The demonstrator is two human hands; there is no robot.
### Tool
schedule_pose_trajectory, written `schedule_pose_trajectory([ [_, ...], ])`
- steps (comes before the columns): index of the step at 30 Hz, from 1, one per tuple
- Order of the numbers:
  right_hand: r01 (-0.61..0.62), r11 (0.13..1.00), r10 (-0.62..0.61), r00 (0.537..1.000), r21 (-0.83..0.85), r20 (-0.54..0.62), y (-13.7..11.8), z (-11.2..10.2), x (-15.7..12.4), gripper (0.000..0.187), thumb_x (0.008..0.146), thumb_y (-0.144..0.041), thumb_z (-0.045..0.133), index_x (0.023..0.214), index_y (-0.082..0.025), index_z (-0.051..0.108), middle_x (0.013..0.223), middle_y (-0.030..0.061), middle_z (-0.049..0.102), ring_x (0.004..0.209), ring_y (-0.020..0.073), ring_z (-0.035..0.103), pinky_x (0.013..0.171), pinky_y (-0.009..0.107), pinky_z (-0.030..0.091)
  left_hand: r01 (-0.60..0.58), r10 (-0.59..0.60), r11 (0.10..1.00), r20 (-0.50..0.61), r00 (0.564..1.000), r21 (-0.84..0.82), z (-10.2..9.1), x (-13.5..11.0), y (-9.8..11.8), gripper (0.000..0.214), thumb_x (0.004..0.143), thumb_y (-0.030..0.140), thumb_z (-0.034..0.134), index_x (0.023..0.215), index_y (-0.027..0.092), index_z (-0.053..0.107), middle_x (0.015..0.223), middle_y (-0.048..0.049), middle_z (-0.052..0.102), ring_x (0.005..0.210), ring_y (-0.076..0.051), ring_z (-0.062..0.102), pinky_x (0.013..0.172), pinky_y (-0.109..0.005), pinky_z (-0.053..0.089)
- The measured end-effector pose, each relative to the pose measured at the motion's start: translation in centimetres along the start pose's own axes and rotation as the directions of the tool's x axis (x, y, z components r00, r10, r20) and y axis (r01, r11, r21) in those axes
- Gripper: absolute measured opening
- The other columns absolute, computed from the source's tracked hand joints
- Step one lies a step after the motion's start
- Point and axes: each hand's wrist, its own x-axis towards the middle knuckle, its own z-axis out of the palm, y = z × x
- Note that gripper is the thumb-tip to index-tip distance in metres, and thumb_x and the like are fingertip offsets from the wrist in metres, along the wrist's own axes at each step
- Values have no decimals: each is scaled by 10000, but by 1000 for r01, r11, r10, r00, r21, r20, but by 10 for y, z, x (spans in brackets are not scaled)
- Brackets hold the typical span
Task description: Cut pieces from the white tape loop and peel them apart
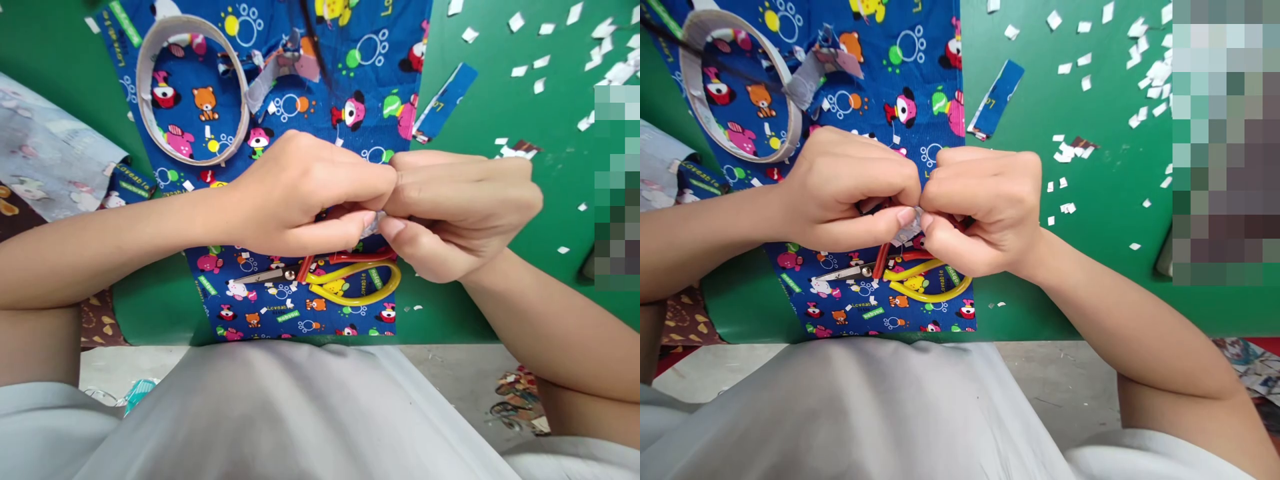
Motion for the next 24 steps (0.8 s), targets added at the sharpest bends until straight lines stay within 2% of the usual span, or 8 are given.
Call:
schedule_pose_trajectory([
  [6, -45, 999, 45, 999, -24, 22, 2, 0, -3, 150, 866, -102, 505, 757, -192, 455, 611, -7, 414, 605, 99, 346, 585, 295, 296, -27, 27, 1000, -43, 999, 4, 1, 0, -1, 265, 959, 312, 432, 773, 213, 592, 528, 16, 531, 541, -60, 478, 561, -239, 324],
  [12, 0, 1000, 0, 1000, 1, -13, 8, 1, -5, 144, 820, -121, 567, 760, -191, 457, 613, -13, 406, 598, 91, 365, 562, 271, 311, -27, 25, 999, -58, 998, -26, 2, 1, -3, 265, 963, 325, 416, 770, 212, 558, 572, 8, 562, 594, -63, 541, 590, -222, 353],
  [17, -11, 1000, 12, 999, 20, -45, 5, 3, -2, 171, 833, -115, 546, 728, -182, 429, 595, -8, 354, 597, 87, 311, 561, 266, 267, -42, 39, 998, -64, 997, -43, 2, 0, -4, 268, 962, 333, 430, 759, 209, 555, 533, 15, 516, 549, -61, 479, 572, -230, 323],
  [24, -20, 999, 22, 999, 37, -39, 2, 2, 1, 207, 831, -68, 528, 707, -171, 397, 598, -13, 306, 598, 79, 264, 553, 272, 227, -36, 31, 996, -72, 997, -81, 3, -1, -3, 260, 969, 328, 471, 749, 211, 547, 518, 24, 506, 557, -63, 513, 584, -239, 349],
])
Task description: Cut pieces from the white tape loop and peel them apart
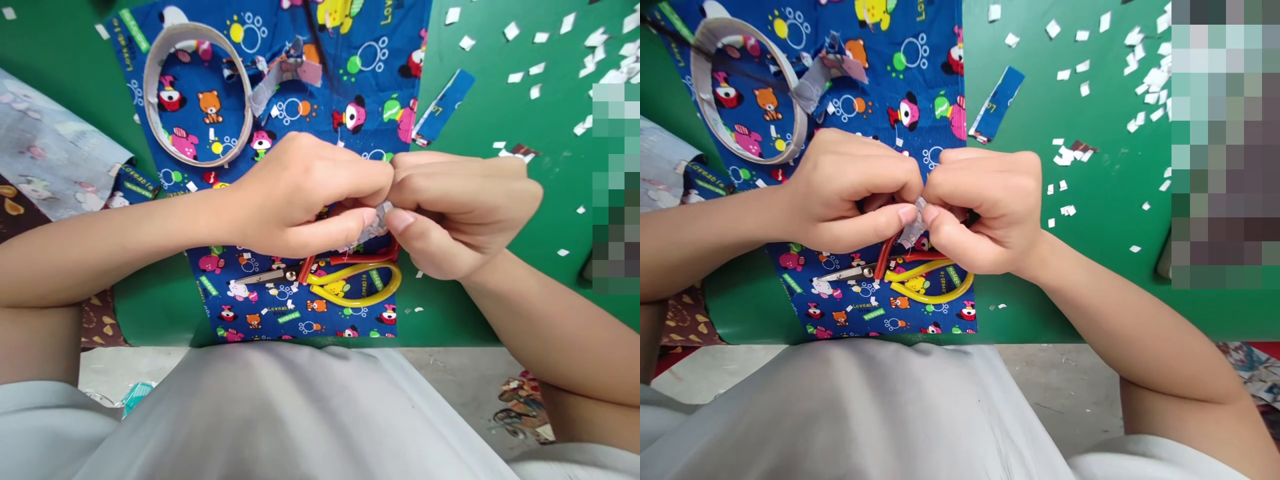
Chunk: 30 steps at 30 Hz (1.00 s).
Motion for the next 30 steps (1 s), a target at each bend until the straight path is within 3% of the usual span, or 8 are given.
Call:
schedule_pose_trajectory([
  [8, 2, 1000, -1, 1000, -12, 24, 0, -2, 0, 209, 844, -79, 552, 719, -169, 411, 604, -18, 325, 603, 74, 273, 557, 271, 247, 53, -52, 997, 8, 999, -60, -1, 0, 1, 330, 984, 385, 517, 712, 205, 566, 514, 27, 522, 565, -62, 547, 616, -229, 376],
  [20, 8, 999, -7, 1000, -41, 16, 0, -1, 1, 194, 846, -94, 545, 716, -171, 424, 576, -17, 349, 571, 74, 288, 534, 269, 248, 33, -33, 999, -1, 999, 5, 0, -1, 2, 329, 1007, 376, 456, 738, 215, 557, 512, 19, 496, 580, -71, 547, 602, -245, 386],
  [30, 9, 999, -9, 1000, -49, 7, 0, 0, 1, 180, 826, -94, 539, 712, -172, 425, 574, -19, 355, 569, 75, 293, 535, 266, 256, 20, -22, 998, 33, 999, 56, 1, -1, 0, 332, 1011, 385, 421, 789, 219, 604, 559, 6, 561, 605, -76, 551, 601, -243, 386],
])
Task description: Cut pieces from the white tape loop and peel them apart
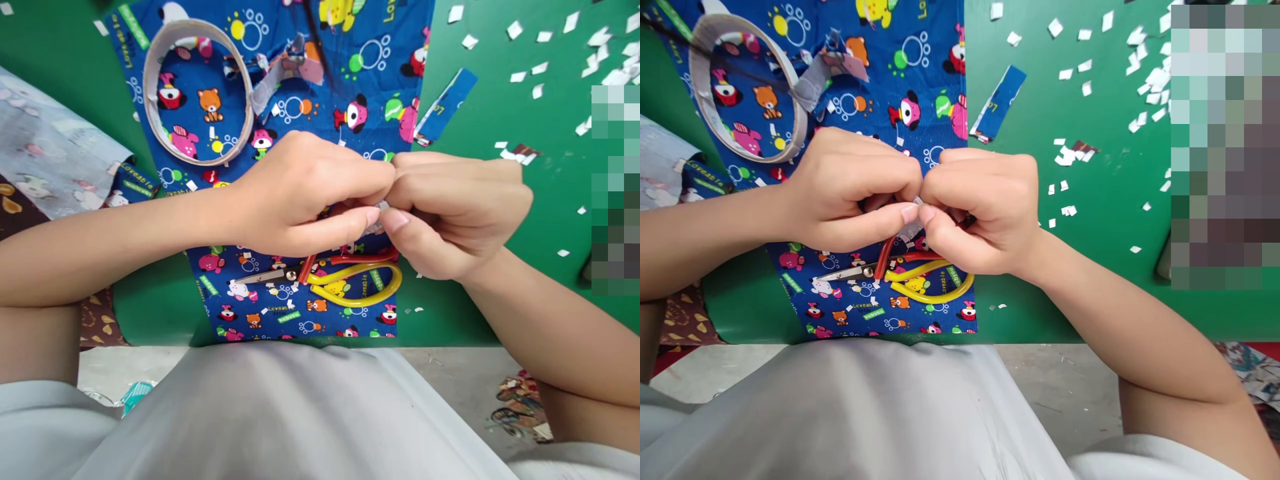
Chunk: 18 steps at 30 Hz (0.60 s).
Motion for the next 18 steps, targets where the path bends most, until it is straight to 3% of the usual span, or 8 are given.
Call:
schedule_pose_trajectory([
  [7, 18, 1000, -18, 1000, 3, -4, 1, -1, 1, 168, 807, -97, 545, 711, -172, 429, 567, -21, 357, 572, 69, 286, 535, 249, 248, 11, -15, 998, -75, 997, -62, 3, 0, 1, 354, 1000, 418, 442, 723, 220, 537, 508, 12, 475, 569, -86, 529, 589, -261, 377],
  [18, 16, 1000, -16, 1000, -22, 13, 1, -1, 0, 177, 821, -81, 538, 721, -170, 422, 585, -21, 335, 578, 70, 260, 539, 250, 231, 16, -16, 999, 3, 1000, 40, 2, 0, 1, 346, 1001, 409, 387, 792, 232, 598, 561, -17, 574, 650, -103, 599, 604, -268, 424],
])
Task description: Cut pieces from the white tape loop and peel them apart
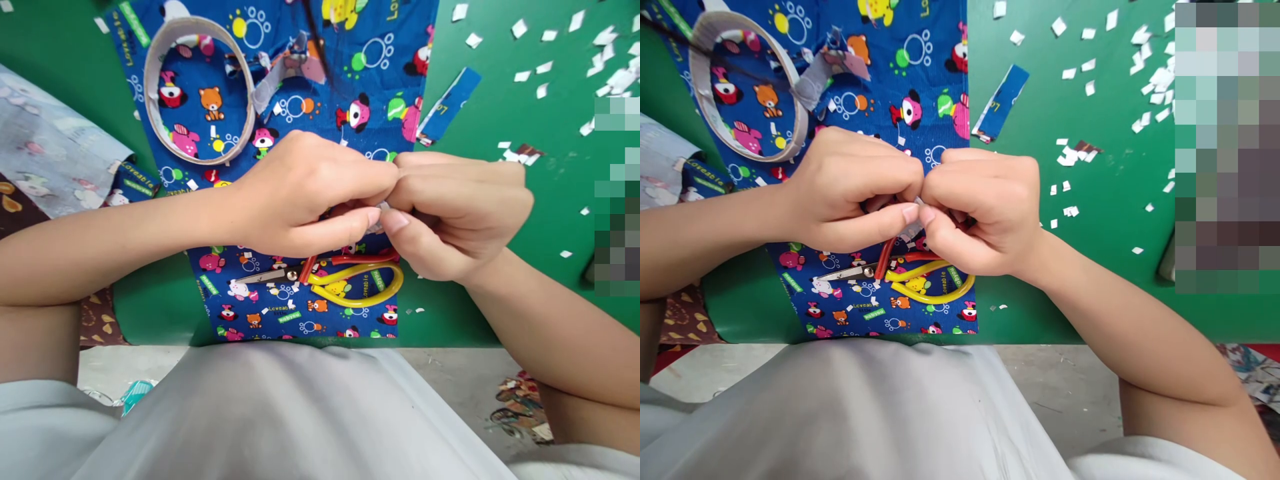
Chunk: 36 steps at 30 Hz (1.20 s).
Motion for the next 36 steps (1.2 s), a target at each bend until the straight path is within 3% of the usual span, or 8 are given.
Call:
schedule_pose_trajectory([
  [11, 26, 1000, -26, 1000, -17, 10, 0, -1, 1, 178, 815, -93, 555, 730, -177, 424, 581, -23, 346, 569, 73, 263, 530, 268, 229, -22, 22, 998, -12, 1000, 53, 0, 0, 1, 292, 991, 358, 396, 803, 236, 583, 680, -13, 684, 694, -80, 644, 600, -262, 419],
  [23, 10, 999, -9, 999, -35, 35, 0, -3, -2, 184, 918, -163, 507, 751, -178, 431, 588, -10, 343, 571, 82, 246, 562, 288, 235, 34, -35, 996, -9, 999, -78, -1, 2, 2, 339, 989, 426, 412, 748, 230, 548, 582, -13, 588, 673, -96, 632, 607, -262, 420],
  [29, 9, 999, -7, 1000, -42, 27, 1, -2, -2, 182, 919, -168, 505, 753, -178, 431, 594, -7, 353, 572, 82, 258, 566, 283, 236, 52, -52, 998, 6, 999, -30, -2, 1, 4, 344, 993, 406, 392, 738, 229, 539, 565, -6, 543, 690, -88, 627, 631, -256, 407],
  [32, 12, 999, -11, 999, -43, 37, 1, -2, -3, 178, 921, -172, 504, 756, -180, 436, 593, -8, 351, 567, 85, 251, 563, 292, 239, -1, 1, 1000, 8, 1000, 18, -1, 0, 1, 408, 1009, 419, 369, 687, 200, 492, 528, 11, 413, 642, -66, 559, 633, -240, 336],
  [36, 0, 998, 1, 1000, -58, 25, 0, -1, -2, 176, 917, -175, 503, 755, -183, 433, 590, -7, 343, 562, 86, 253, 569, 291, 231, -156, 160, 986, -62, 985, 66, 1, -1, -6, 409, 1021, 365, 346, 681, 166, 456, 557, 44, 331, 548, -5, 317, 639, -200, 210],
])
